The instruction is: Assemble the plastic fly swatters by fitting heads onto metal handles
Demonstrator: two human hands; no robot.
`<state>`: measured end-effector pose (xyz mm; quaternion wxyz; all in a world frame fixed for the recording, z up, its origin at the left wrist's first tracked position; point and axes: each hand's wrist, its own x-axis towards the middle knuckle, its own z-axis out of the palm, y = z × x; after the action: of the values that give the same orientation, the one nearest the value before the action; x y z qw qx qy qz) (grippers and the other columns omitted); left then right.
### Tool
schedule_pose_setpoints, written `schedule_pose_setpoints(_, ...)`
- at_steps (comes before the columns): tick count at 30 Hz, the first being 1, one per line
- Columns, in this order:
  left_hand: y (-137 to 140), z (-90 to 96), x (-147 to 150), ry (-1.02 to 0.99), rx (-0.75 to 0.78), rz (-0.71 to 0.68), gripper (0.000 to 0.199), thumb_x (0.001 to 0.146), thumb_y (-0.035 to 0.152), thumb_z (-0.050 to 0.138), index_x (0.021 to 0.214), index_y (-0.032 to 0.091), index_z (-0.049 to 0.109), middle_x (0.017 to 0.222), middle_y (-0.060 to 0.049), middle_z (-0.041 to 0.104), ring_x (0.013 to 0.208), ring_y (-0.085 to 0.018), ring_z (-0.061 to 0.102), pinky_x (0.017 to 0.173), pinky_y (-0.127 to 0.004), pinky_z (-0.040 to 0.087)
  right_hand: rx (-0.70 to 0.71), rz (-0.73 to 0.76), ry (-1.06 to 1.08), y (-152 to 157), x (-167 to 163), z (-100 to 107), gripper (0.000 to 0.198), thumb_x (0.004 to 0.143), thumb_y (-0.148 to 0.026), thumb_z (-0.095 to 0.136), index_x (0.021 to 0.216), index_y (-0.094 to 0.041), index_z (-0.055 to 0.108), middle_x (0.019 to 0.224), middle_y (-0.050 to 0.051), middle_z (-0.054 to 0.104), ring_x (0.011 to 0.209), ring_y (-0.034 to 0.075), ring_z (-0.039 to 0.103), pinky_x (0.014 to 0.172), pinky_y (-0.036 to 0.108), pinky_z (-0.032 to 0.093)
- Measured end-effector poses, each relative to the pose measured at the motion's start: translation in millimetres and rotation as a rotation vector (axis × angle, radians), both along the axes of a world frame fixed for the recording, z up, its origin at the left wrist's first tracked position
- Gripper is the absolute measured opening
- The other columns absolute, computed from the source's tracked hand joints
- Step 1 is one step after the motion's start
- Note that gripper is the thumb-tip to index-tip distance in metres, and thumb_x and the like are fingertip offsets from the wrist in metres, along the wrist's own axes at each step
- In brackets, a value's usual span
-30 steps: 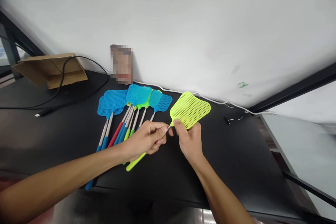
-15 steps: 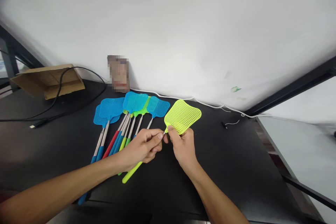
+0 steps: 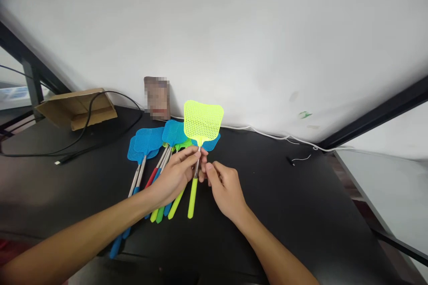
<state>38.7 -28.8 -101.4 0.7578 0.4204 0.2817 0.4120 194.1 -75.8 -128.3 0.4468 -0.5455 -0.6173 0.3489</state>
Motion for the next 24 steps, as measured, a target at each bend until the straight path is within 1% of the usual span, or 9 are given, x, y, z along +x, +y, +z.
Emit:
schedule_pose_setpoints(3,5,-0.7,0,0.017,0.001,0.075,0.015,0.094,0.029,0.063,0.1,0.015,0.063,0.096,-0.004,0.062,0.087,-0.014,0.064,0.075,-0.027,0.054,0.004,0.074,-0.135,-2,-4,1,0.039,0.104,-0.045,0.046,0.079,-0.019,0.06,0.064,-0.002,0.057,0.056,0.013,0.049,0.056,0.027,0.035)
schedule_pose_setpoints(5,6,-2.3,0,0.043,0.041,0.086,0.015,0.094,0.029,0.064,0.101,0.015,0.065,0.105,-0.006,0.064,0.097,-0.016,0.065,0.086,-0.029,0.054,0.0,0.093,-0.199,-4,-7,1,0.032,0.101,-0.044,0.052,0.084,-0.02,0.063,0.066,-0.002,0.058,0.056,0.013,0.048,0.055,0.028,0.034)
schedule_pose_setpoints(8,7,-5.3,0,0.115,0.135,0.072,0.02,0.095,0.032,0.064,0.105,0.015,0.068,0.114,-0.009,0.067,0.108,-0.019,0.065,0.1,-0.034,0.05,0.005,0.121,-0.221,-5,-10,1,0.029,0.097,-0.042,0.059,0.078,-0.021,0.059,0.065,-0.003,0.055,0.057,0.013,0.047,0.056,0.027,0.035)
schedule_pose_setpoints(11,10,-7.7,-3,0.229,0.247,0.064,0.025,0.096,0.035,0.06,0.11,0.016,0.069,0.116,-0.009,0.069,0.11,-0.021,0.065,0.1,-0.036,0.049,0.011,0.124,-0.216,-6,-14,0,0.035,0.098,-0.04,0.058,0.069,-0.022,0.048,0.06,-0.005,0.047,0.053,0.012,0.042,0.054,0.027,0.031)
schedule_pose_setpoints(14,17,-8.0,-7,0.474,0.5,0.086,0.026,0.099,0.036,0.053,0.098,0.017,0.071,0.108,-0.008,0.07,0.103,-0.021,0.065,0.093,-0.035,0.049,0.016,0.08,-0.245,-5,-13,-2,0.039,0.098,-0.038,0.055,0.065,-0.022,0.041,0.056,-0.006,0.043,0.05,0.011,0.038,0.053,0.028,0.027)
schedule_pose_setpoints(17,25,-6.2,-14,0.85,0.845,0.162,0.029,0.1,0.03,0.047,0.086,0.018,0.069,0.094,-0.007,0.069,0.094,-0.023,0.062,0.086,-0.037,0.045,0.028,0.006,-0.3,-3,-9,-4,0.042,0.098,-0.038,0.053,0.062,-0.022,0.037,0.053,-0.006,0.04,0.048,0.011,0.035,0.052,0.029,0.025)
schedule_pose_setpoints(19,28,-5.5,-19,1.115,1.036,0.206,0.029,0.098,0.028,0.047,0.08,0.017,0.066,0.086,-0.008,0.067,0.089,-0.024,0.06,0.085,-0.04,0.041,0.027,-0.038,-0.349,-1,-6,-5,0.043,0.096,-0.038,0.054,0.06,-0.022,0.036,0.052,-0.005,0.041,0.048,0.011,0.035,0.052,0.029,0.025)
schedule_pose_setpoints(21,31,-6.6,-23,1.322,1.173,0.202,0.031,0.097,0.032,0.049,0.074,0.017,0.064,0.079,-0.009,0.065,0.085,-0.026,0.059,0.085,-0.042,0.038,0.008,-0.067,-0.411,1,-4,-6,0.044,0.095,-0.037,0.055,0.058,-0.022,0.036,0.051,-0.004,0.043,0.047,0.012,0.036,0.053,0.029,0.024)
schedule_pose_setpoints(24,33,-12.2,-25,1.47,1.274,0.136,0.038,0.095,0.039,0.052,0.067,0.017,0.063,0.071,-0.01,0.064,0.079,-0.027,0.06,0.086,-0.045,0.036,-0.026,-0.089,-0.526,2,-3,-6,0.044,0.094,-0.035,0.054,0.056,-0.021,0.037,0.05,-0.003,0.046,0.046,0.012,0.038,0.054,0.03,0.023)
